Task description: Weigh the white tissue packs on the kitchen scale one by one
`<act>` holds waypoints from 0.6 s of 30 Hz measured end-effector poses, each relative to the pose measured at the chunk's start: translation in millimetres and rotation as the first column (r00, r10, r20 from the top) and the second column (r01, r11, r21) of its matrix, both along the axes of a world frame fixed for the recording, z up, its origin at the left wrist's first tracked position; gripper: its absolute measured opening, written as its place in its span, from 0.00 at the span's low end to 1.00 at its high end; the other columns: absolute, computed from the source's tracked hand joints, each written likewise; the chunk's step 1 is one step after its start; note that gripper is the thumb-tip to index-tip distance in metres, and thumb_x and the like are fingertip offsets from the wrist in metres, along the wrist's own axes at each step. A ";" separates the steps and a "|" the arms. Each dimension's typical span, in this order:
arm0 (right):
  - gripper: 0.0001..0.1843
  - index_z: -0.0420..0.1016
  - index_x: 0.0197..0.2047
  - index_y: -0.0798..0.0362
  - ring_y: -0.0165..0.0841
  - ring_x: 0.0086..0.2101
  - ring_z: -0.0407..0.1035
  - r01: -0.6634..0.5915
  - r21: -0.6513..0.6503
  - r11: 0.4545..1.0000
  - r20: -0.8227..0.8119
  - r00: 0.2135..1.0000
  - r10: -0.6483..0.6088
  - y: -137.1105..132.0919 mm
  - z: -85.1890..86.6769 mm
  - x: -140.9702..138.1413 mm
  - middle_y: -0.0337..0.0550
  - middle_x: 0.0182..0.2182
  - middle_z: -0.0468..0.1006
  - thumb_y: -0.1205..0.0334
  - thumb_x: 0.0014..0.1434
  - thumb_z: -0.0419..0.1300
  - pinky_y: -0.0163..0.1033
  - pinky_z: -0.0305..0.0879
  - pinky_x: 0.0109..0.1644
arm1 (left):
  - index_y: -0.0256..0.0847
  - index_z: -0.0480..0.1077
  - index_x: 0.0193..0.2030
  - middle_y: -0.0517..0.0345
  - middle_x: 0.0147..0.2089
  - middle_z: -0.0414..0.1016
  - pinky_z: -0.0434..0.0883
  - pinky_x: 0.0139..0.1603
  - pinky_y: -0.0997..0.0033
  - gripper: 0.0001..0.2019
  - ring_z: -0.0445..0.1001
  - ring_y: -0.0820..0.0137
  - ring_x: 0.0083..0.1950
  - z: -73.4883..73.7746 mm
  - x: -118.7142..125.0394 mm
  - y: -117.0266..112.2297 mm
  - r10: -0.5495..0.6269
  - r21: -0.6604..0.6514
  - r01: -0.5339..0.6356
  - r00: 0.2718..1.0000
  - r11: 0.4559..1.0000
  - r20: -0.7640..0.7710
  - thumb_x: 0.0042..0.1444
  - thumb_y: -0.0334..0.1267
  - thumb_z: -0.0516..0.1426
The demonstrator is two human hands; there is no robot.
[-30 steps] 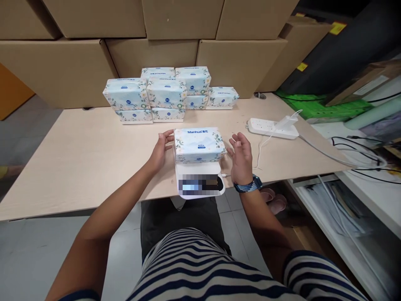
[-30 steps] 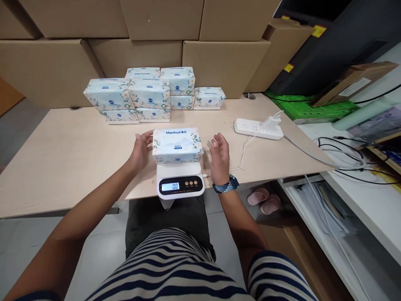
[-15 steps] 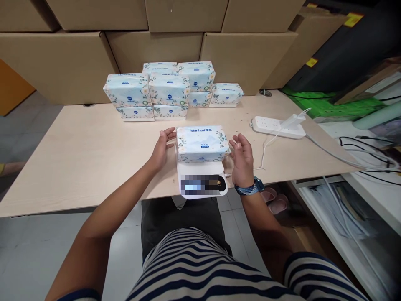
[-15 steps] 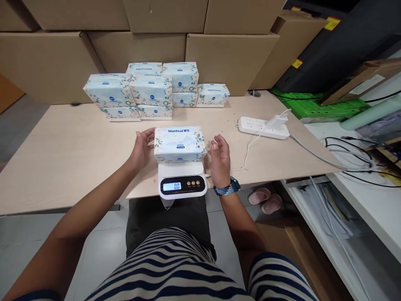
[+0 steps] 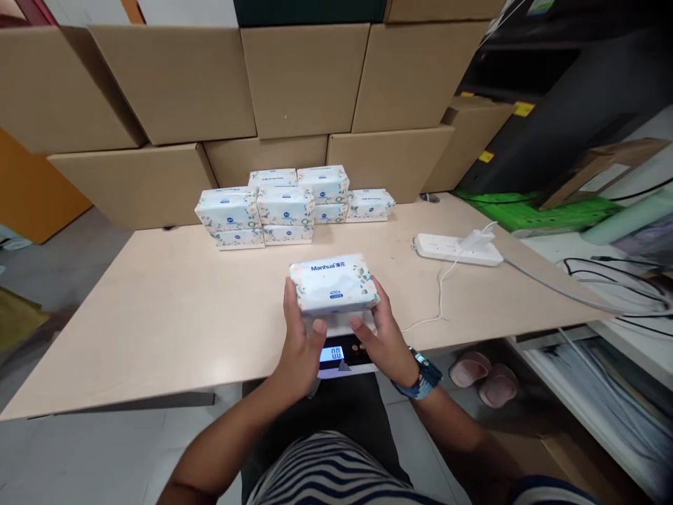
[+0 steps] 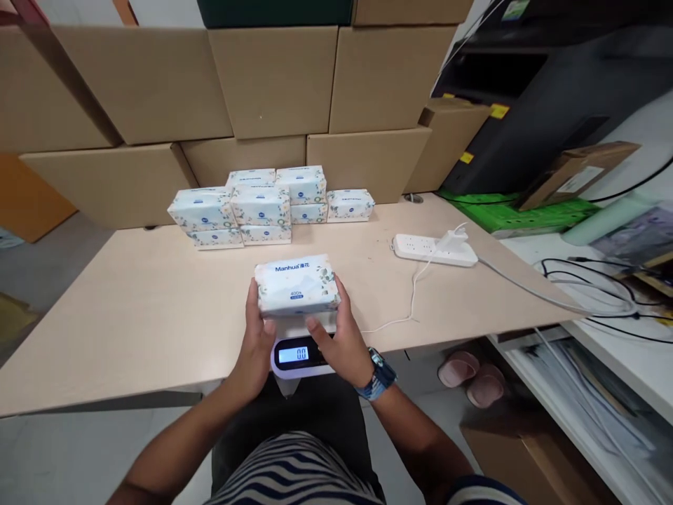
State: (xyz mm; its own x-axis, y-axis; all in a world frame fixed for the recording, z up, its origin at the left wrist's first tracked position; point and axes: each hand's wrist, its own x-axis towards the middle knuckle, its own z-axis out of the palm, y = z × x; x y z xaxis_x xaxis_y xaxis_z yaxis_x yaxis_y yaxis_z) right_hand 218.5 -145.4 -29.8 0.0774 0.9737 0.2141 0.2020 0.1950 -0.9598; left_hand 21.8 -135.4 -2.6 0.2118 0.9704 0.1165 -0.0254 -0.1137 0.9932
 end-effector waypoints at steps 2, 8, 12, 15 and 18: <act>0.53 0.38 0.83 0.42 0.50 0.79 0.47 -0.014 0.057 0.998 0.010 1.000 0.013 -5.1 7.0 0.1 0.50 0.82 0.49 0.34 0.68 0.61 0.65 0.48 0.82 | 0.59 0.31 0.85 0.59 0.89 0.30 0.45 0.87 0.46 0.45 0.38 0.54 0.88 4.1 2.0 -11.3 -0.029 0.061 0.027 0.999 0.998 0.030 0.70 0.67 0.49; 0.51 0.35 0.84 0.38 0.50 0.80 0.43 -0.146 0.164 0.976 0.104 0.986 0.130 -2.7 17.7 8.9 0.45 0.83 0.41 0.36 0.70 0.59 0.64 0.50 0.82 | 0.64 0.36 0.84 0.65 0.88 0.29 0.43 0.87 0.50 0.39 0.34 0.56 0.88 7.1 -20.4 -6.8 0.010 0.379 -0.017 1.000 0.925 0.022 0.74 0.59 0.50; 0.62 0.26 0.84 0.44 0.53 0.80 0.40 -0.405 0.091 0.910 0.301 0.882 0.363 17.4 30.8 -13.7 0.52 0.83 0.35 0.33 0.66 0.63 0.64 0.50 0.82 | 0.63 0.38 0.84 0.65 0.88 0.32 0.39 0.87 0.46 0.41 0.32 0.55 0.88 -6.3 -60.5 -9.5 0.274 0.338 -0.271 0.961 0.901 0.040 0.71 0.61 0.53; 0.71 0.19 0.83 0.52 0.53 0.81 0.35 -0.578 -0.075 0.813 0.432 0.716 0.549 46.2 49.8 -42.0 0.58 0.82 0.29 0.31 0.62 0.65 0.62 0.48 0.83 | 0.66 0.31 0.84 0.66 0.88 0.34 0.38 0.87 0.47 0.46 0.33 0.58 0.88 -1.9 -102.6 -5.5 0.372 0.314 -0.342 0.927 0.886 -0.039 0.68 0.64 0.54; 0.77 0.21 0.83 0.59 0.56 0.80 0.35 -0.664 -0.228 0.712 0.508 0.543 0.669 84.9 64.4 -73.5 0.65 0.82 0.27 0.28 0.58 0.68 0.59 0.47 0.83 | 0.63 0.30 0.84 0.60 0.88 0.38 0.39 0.87 0.47 0.50 0.37 0.58 0.88 12.7 -136.7 18.6 0.404 0.316 -0.356 0.909 0.879 -0.099 0.65 0.68 0.55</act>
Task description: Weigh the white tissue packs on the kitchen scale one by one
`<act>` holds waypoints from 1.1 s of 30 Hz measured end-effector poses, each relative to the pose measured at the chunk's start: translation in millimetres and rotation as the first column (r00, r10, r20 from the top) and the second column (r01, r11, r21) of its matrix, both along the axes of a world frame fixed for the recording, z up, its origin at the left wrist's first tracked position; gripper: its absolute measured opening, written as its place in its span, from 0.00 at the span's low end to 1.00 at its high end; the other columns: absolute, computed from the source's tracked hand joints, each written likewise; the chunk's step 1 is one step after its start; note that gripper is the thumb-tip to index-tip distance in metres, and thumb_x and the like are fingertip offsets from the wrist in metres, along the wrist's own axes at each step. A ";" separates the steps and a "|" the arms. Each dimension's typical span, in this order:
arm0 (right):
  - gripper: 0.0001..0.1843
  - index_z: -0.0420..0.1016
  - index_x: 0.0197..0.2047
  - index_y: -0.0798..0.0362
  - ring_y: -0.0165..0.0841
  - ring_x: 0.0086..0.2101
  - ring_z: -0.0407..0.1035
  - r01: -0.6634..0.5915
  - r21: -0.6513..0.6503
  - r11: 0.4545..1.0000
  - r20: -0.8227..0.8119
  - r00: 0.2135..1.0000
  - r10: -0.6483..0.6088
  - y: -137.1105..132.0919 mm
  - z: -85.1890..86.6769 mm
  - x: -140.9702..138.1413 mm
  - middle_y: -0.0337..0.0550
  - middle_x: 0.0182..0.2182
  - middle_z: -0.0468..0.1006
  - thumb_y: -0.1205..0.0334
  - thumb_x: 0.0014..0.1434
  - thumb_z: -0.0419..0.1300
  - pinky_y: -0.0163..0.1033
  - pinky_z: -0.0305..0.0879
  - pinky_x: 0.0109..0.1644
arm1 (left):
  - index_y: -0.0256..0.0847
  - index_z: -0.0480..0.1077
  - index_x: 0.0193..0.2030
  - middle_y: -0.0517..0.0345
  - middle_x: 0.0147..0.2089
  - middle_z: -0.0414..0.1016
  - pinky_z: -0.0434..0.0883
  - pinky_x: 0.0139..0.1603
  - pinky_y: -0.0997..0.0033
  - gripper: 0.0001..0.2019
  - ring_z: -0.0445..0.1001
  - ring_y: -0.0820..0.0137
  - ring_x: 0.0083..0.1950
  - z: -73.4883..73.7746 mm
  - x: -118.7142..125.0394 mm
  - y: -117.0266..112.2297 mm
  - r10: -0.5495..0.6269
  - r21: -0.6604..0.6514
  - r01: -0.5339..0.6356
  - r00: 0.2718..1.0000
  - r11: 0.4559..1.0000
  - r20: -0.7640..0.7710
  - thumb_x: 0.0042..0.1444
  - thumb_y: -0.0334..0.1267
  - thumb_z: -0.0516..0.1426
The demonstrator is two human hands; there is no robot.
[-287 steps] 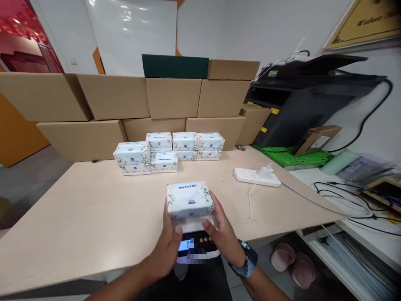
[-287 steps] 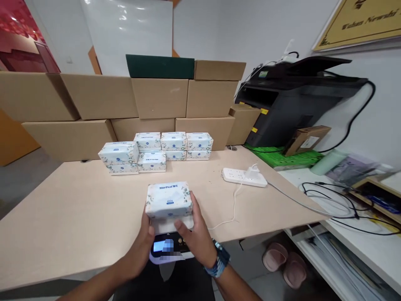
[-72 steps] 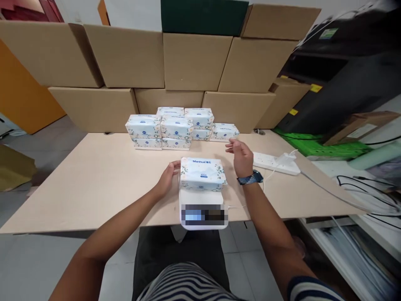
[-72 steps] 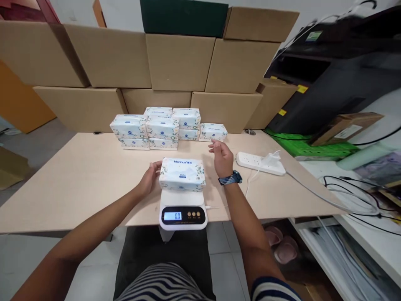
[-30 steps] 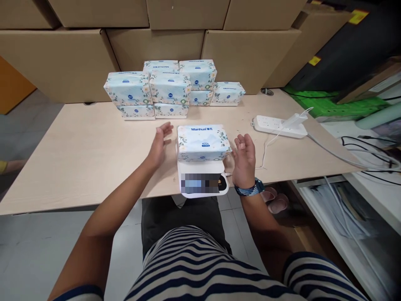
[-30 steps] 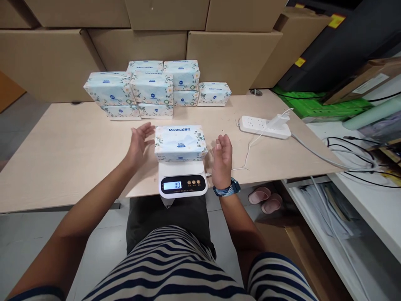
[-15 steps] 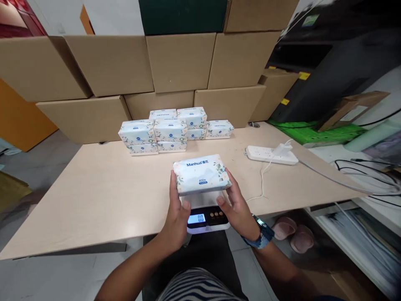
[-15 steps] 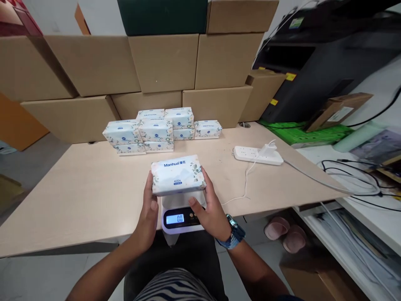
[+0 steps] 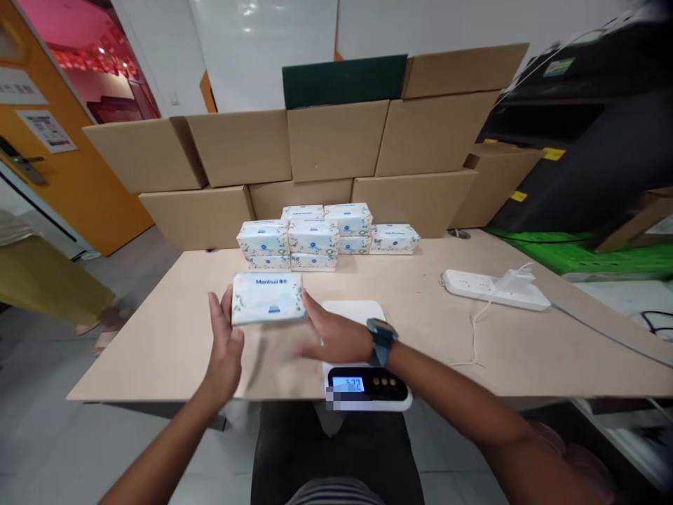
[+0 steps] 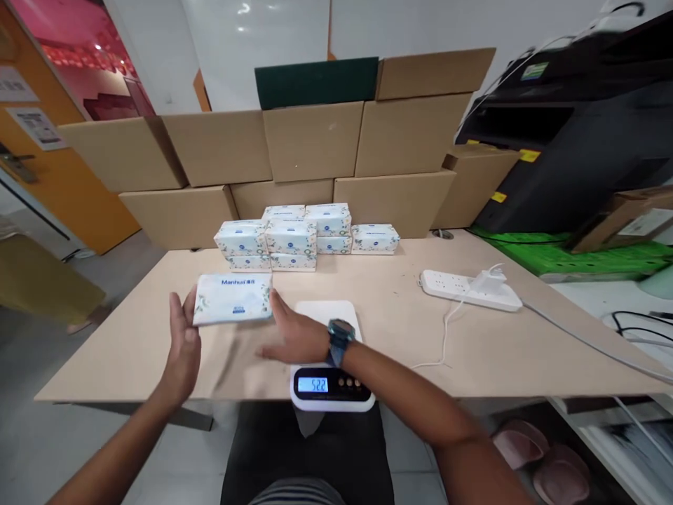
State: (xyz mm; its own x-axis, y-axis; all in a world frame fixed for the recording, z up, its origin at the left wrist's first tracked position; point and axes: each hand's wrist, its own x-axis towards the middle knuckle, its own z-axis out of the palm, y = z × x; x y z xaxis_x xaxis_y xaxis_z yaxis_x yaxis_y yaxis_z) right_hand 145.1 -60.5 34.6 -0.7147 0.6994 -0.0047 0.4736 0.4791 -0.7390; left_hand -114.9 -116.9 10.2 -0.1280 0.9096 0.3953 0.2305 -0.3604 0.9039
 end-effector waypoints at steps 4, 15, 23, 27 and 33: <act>0.65 0.25 0.84 0.52 0.60 0.74 0.60 0.018 0.040 0.999 0.251 0.968 -0.028 45.4 -3.5 -38.3 0.70 0.81 0.27 0.39 0.66 0.66 0.60 0.62 0.76 | 0.48 0.43 0.84 0.44 0.87 0.41 0.46 0.86 0.47 0.59 0.39 0.50 0.88 -3.3 -17.7 56.2 0.009 -0.164 0.000 0.999 0.986 0.054 0.55 0.76 0.59; 0.41 0.37 0.84 0.53 0.59 0.58 0.77 -0.025 0.385 0.922 0.555 0.805 -0.210 79.6 -1.9 -66.8 0.71 0.64 0.75 0.57 0.76 0.49 0.53 0.74 0.53 | 0.39 0.35 0.83 0.36 0.84 0.52 0.53 0.84 0.54 0.55 0.57 0.56 0.83 -45.8 -19.0 118.9 0.137 -0.243 -0.124 0.990 0.962 0.037 0.62 0.48 0.66; 0.51 0.34 0.85 0.50 0.52 0.56 0.80 0.005 0.264 0.964 0.519 0.842 -0.147 110.5 12.8 -56.2 0.59 0.63 0.80 0.53 0.71 0.61 0.47 0.75 0.55 | 0.44 0.53 0.75 0.38 0.80 0.60 0.64 0.80 0.56 0.38 0.64 0.58 0.80 -45.5 -18.1 148.2 0.251 -0.296 -0.193 0.953 0.935 0.170 0.64 0.47 0.63; 0.40 0.51 0.83 0.50 0.49 0.67 0.71 0.118 0.249 0.961 0.349 0.915 -0.202 110.5 26.8 -11.7 0.54 0.74 0.69 0.51 0.74 0.57 0.50 0.69 0.69 | 0.42 0.54 0.74 0.35 0.81 0.55 0.56 0.83 0.54 0.35 0.57 0.56 0.83 -39.2 -21.4 131.7 0.320 -0.222 -0.289 0.941 0.931 0.114 0.66 0.50 0.60; 0.30 0.75 0.70 0.52 0.44 0.54 0.79 0.487 0.178 0.855 -0.105 0.873 -0.476 126.1 5.2 105.3 0.51 0.60 0.84 0.50 0.69 0.60 0.54 0.72 0.67 | 0.47 0.70 0.63 0.45 0.66 0.75 0.61 0.80 0.49 0.22 0.69 0.55 0.75 -0.6 16.3 93.2 0.193 0.469 -0.057 0.950 0.882 -0.247 0.70 0.56 0.56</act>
